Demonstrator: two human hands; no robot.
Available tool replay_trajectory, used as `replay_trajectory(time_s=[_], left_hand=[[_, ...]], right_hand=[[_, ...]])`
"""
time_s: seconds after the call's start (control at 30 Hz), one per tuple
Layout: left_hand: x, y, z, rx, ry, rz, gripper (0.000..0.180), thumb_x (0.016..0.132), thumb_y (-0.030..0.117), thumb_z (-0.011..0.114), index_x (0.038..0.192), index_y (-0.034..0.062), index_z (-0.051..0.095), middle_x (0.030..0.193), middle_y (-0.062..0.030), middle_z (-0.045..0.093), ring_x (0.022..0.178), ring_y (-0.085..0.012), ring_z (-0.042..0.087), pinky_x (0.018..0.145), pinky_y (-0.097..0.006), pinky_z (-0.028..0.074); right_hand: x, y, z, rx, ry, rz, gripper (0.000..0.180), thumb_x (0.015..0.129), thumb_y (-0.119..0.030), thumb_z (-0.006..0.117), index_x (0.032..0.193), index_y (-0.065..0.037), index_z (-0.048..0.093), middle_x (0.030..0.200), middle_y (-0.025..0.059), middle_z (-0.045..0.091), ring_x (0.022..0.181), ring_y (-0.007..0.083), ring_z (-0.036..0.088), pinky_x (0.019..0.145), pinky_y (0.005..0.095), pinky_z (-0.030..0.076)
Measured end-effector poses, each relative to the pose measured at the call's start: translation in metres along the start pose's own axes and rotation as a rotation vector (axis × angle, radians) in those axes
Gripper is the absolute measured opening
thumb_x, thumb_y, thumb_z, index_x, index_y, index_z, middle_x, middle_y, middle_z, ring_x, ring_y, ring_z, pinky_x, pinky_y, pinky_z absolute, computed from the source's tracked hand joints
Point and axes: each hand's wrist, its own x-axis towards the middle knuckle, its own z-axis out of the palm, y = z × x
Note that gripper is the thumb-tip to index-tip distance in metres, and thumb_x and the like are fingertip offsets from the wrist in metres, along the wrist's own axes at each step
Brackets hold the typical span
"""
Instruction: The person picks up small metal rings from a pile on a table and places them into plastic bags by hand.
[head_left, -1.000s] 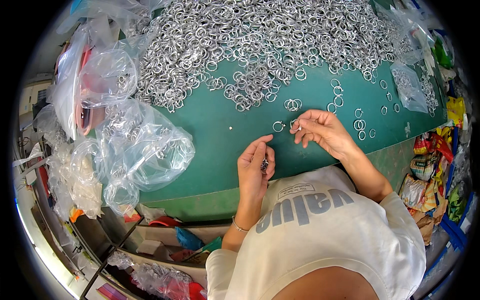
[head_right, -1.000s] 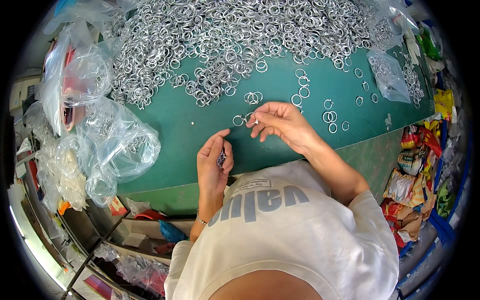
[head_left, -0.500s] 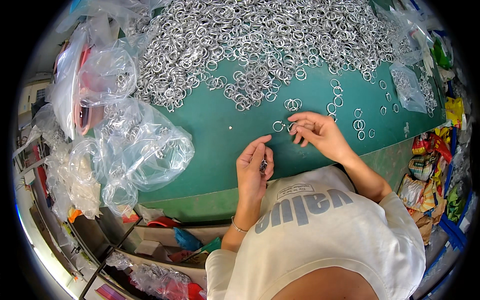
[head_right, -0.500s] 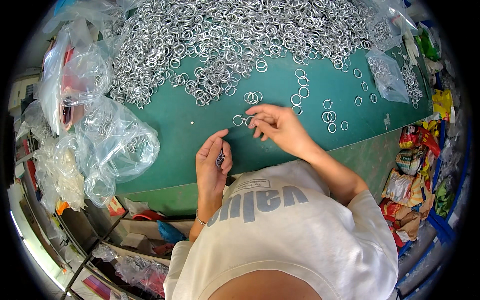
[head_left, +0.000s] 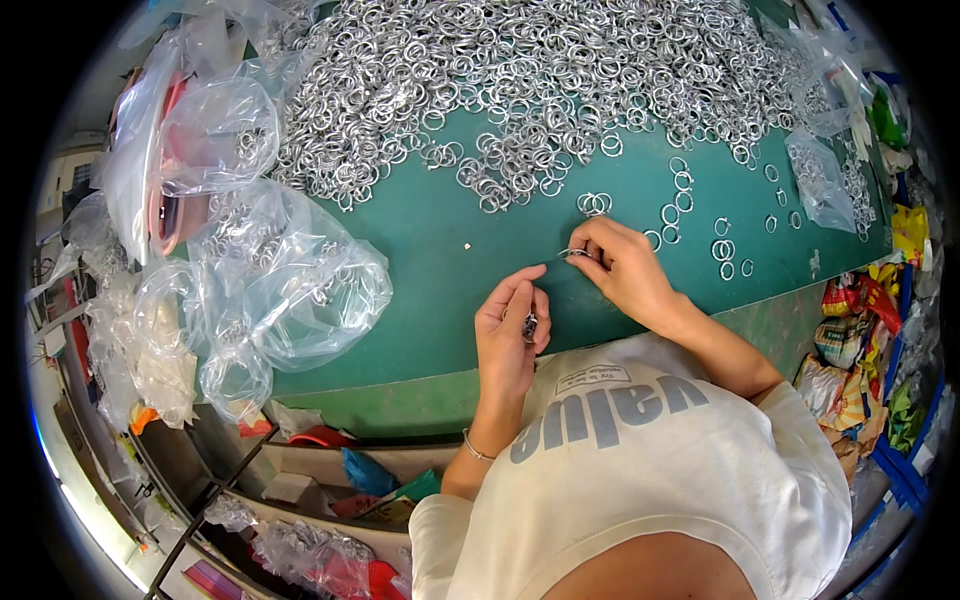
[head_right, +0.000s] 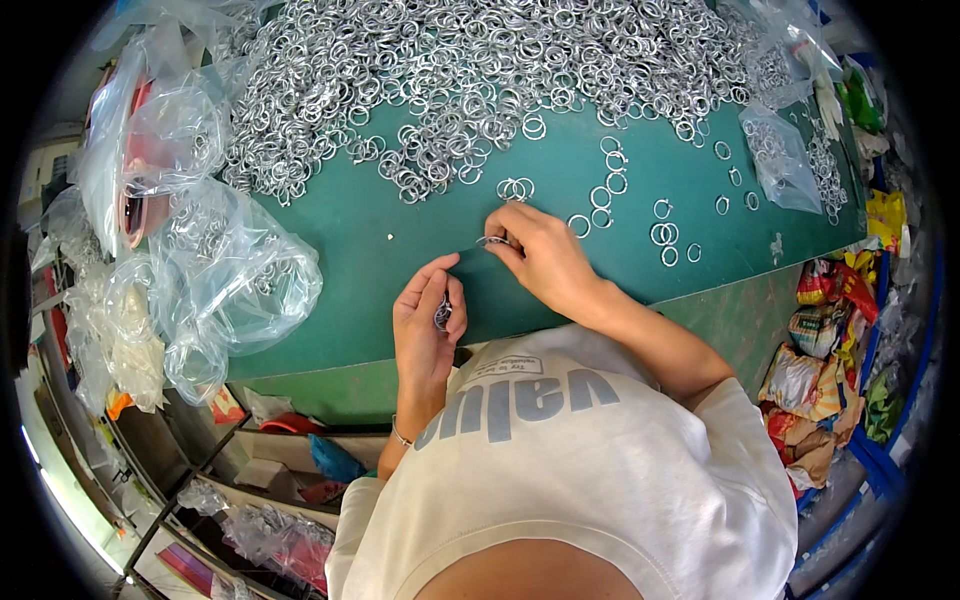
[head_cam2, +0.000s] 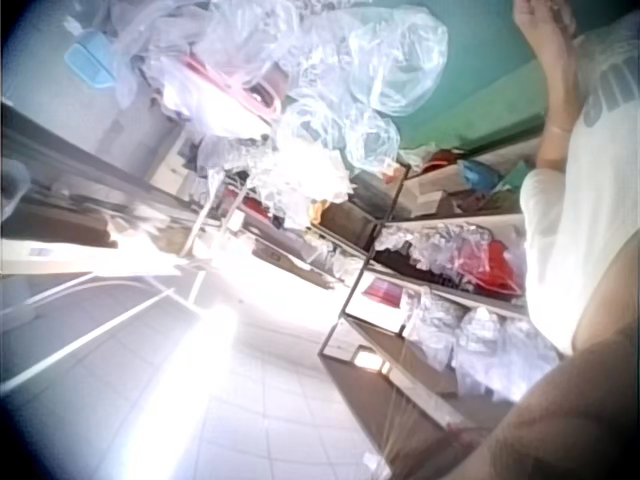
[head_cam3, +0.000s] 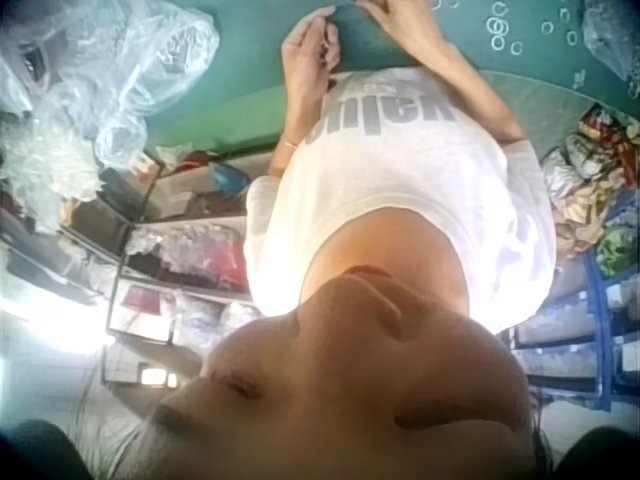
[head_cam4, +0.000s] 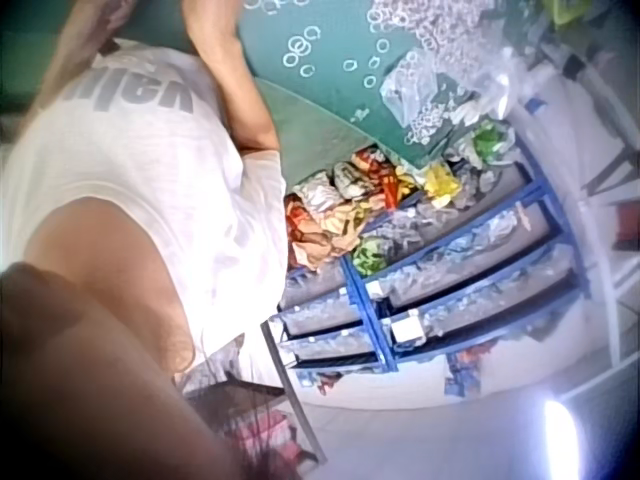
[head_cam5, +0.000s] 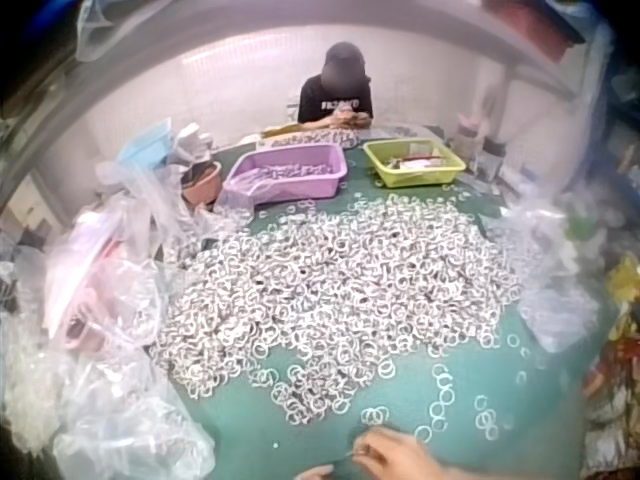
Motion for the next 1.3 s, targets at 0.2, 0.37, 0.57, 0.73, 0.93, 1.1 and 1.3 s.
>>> replay_trajectory(time_s=[0.2, 0.37, 0.57, 0.73, 0.93, 1.1, 1.3], left_hand=[[0.001, 0.002, 0.008, 0.111, -0.019, 0.024, 0.021, 0.091, 0.012, 0.049, 0.107, -0.0008, 0.057, 0.071, -0.0029, 0.053, 0.046, -0.0045, 0.039, 0.037, -0.018, 0.027], [0.008, 0.000, 0.023, 0.261, -0.020, 0.099, 0.020, 0.088, 0.012, 0.056, 0.101, -0.0023, 0.060, 0.072, -0.0059, 0.057, 0.046, -0.0043, 0.040, 0.037, -0.018, 0.027], [0.010, 0.004, 0.028, 0.132, 0.008, 0.083, 0.016, 0.087, 0.012, 0.057, 0.095, -0.0025, 0.060, 0.071, -0.0056, 0.056, 0.045, -0.0045, 0.039, 0.037, -0.017, 0.026], [0.015, 0.003, 0.014, -0.290, -0.297, -0.090, 0.020, 0.088, 0.014, 0.046, 0.093, -0.0029, 0.055, 0.071, -0.0082, 0.050, 0.044, -0.0064, 0.036, 0.037, -0.018, 0.025], [0.011, 0.006, 0.017, -0.103, -0.314, -0.008, 0.023, 0.076, 0.010, 0.039, 0.085, -0.0047, 0.054, 0.065, -0.0095, 0.048, 0.044, -0.0107, 0.038, 0.037, -0.021, 0.026], [0.010, 0.005, 0.024, -0.106, -0.236, -0.027, 0.026, 0.087, 0.015, 0.041, 0.093, -0.0071, 0.053, 0.068, -0.0100, 0.048, 0.045, -0.0104, 0.036, 0.037, -0.021, 0.027], [0.021, -0.002, 0.010, -0.280, -0.285, -0.162, 0.036, 0.095, 0.024, 0.039, 0.107, -0.0064, 0.054, 0.086, -0.0134, 0.058, 0.061, -0.0131, 0.051, 0.042, -0.020, 0.038]], right_hand=[[-0.004, -0.010, -0.013, 0.689, -0.116, 0.409, 0.012, 0.080, 0.002, 0.060, 0.092, 0.000, 0.059, 0.082, 0.0030, 0.059, 0.067, 0.0075, 0.056, 0.048, 0.0206, 0.043], [-0.004, -0.021, -0.022, 0.816, -0.193, 0.358, 0.015, 0.083, -0.001, 0.057, 0.097, 0.003, 0.059, 0.085, 0.0065, 0.061, 0.072, 0.0098, 0.059, 0.050, 0.0224, 0.047], [-0.007, -0.013, -0.033, 0.993, -0.213, 0.382, 0.016, 0.085, 0.001, 0.051, 0.099, 0.004, 0.057, 0.089, 0.0089, 0.059, 0.075, 0.0142, 0.059, 0.055, 0.0263, 0.051], [-0.003, 0.000, -0.043, 1.434, -0.055, 0.505, 0.017, 0.082, 0.001, 0.048, 0.098, 0.003, 0.055, 0.095, 0.0099, 0.054, 0.074, 0.0153, 0.054, 0.056, 0.0232, 0.046], [-0.002, 0.016, -0.044, 0.266, 0.099, 0.191, 0.028, 0.077, -0.006, 0.063, 0.104, -0.005, 0.055, 0.083, 0.0043, 0.051, 0.069, 0.0183, 0.053, 0.058, 0.0324, 0.043], [0.010, 0.013, -0.025, -0.253, 0.196, -0.020, 0.026, 0.075, -0.008, 0.066, 0.097, -0.002, 0.053, 0.086, 0.0119, 0.049, 0.067, 0.0311, 0.052, 0.061, 0.0376, 0.043], [0.008, 0.018, -0.036, 0.036, 0.149, 0.124, 0.010, 0.079, -0.003, 0.061, 0.084, 0.000, 0.054, 0.074, 0.0062, 0.051, 0.059, 0.0147, 0.049, 0.054, 0.0274, 0.040]])
